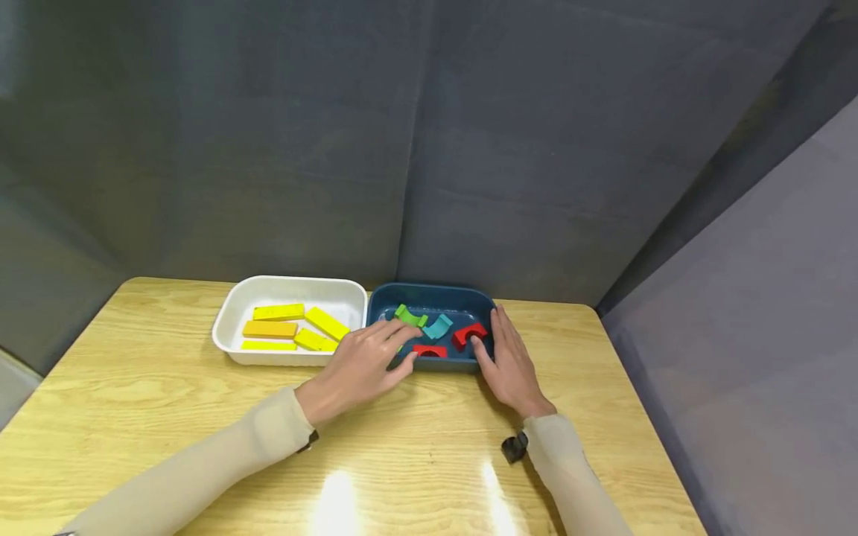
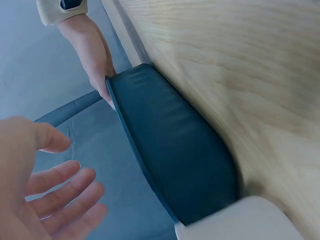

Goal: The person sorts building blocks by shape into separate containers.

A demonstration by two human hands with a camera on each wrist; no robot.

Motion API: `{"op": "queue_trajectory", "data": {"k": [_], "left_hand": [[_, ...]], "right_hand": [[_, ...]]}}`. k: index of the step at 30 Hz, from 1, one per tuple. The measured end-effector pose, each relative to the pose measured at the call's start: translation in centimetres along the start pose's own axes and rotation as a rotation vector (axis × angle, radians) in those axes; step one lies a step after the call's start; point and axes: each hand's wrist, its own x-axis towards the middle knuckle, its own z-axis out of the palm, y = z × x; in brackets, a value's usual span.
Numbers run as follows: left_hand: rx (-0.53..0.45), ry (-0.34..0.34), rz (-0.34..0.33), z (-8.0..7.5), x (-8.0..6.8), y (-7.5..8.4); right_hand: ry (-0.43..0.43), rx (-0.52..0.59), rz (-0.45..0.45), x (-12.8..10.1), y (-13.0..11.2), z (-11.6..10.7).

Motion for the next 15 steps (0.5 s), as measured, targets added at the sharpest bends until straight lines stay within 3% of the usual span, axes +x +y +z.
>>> {"op": "queue_trajectory", "data": {"k": [15], "left_hand": [[-0.001,-0.01,-0.071,-3.0,-5.9,-2.3]], "right_hand": [[0.027,-0.056,-0.007,-0.1,0.5,-0.4]]}}
